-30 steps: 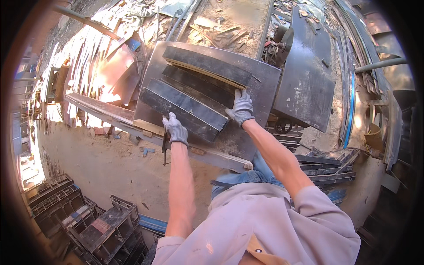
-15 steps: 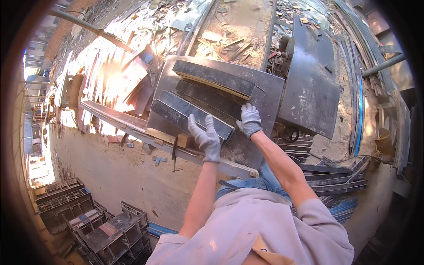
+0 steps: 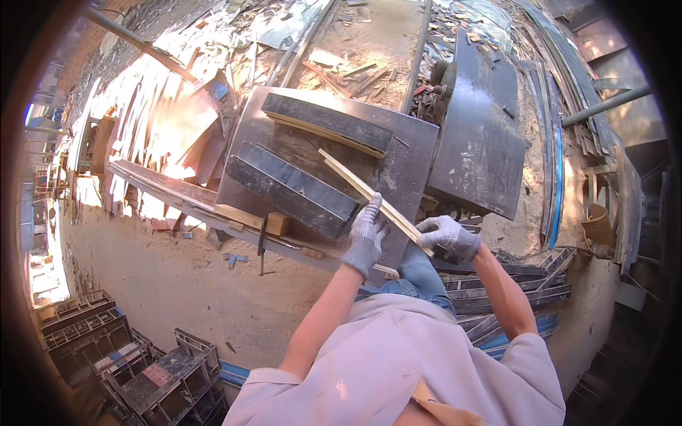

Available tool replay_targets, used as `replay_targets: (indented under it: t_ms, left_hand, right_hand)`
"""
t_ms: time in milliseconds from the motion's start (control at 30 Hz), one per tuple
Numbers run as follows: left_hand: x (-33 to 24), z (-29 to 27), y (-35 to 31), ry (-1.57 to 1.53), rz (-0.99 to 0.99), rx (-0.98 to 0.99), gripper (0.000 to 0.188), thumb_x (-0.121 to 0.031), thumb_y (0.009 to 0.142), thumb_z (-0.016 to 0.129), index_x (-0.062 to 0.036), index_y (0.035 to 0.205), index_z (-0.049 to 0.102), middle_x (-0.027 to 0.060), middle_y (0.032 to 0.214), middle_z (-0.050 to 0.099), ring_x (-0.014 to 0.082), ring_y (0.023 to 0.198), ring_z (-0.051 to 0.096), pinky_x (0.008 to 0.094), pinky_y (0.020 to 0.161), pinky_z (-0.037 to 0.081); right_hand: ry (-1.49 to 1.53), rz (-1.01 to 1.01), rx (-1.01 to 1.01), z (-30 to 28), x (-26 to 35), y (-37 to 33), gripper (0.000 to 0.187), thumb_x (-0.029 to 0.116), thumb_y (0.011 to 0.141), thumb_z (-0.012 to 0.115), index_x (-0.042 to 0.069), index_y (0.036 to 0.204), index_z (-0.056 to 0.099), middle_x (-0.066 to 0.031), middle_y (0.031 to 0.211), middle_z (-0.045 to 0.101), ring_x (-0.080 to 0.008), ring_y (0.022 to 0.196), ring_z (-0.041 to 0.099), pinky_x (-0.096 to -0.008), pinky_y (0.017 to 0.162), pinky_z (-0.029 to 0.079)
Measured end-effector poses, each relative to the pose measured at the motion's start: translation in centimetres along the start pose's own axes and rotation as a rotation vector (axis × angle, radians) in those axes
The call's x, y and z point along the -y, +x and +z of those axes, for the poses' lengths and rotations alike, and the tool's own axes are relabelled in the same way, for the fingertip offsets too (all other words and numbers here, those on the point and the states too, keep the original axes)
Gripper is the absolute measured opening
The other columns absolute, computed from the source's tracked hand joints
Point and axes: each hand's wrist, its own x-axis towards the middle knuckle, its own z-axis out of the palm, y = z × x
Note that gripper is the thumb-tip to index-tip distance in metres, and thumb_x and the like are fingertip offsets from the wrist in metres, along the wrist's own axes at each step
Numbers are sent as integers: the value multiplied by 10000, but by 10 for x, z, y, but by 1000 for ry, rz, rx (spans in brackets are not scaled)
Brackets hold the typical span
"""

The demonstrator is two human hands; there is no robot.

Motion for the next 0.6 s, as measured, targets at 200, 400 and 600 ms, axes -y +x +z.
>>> replay_targets:
  t_ms: [200, 400, 600]
  left_hand:
    - [21, 54, 44, -102, -58, 37, 561, -498, 874, 885, -97, 1171, 629, 56, 876, 654, 186, 768, 671, 393, 645, 597]
    - [10, 135, -43, 280, 324, 253, 399, -293, 893, 902, -84, 1111, 641, 34, 866, 685, 152, 757, 677, 341, 685, 587]
    - [2, 142, -98, 267, 522, 505, 338, -90, 938, 825, -65, 1214, 630, 17, 1061, 692, 117, 974, 678, 306, 859, 578]
  right_hand:
    - [-13, 40, -118, 32, -49, -141, 731, 251, 766, 955, -33, 1367, 650, -101, 1194, 731, -168, 1082, 687, -330, 978, 552]
    - [33, -94, -370, 47, -89, -167, 856, 271, 714, 981, 7, 1429, 594, -116, 1323, 707, -200, 1239, 646, -363, 1114, 487]
    - [12, -195, -470, 50, -78, -168, 834, 199, 741, 956, -11, 1447, 565, -130, 1337, 695, -179, 1204, 661, -353, 1085, 521]
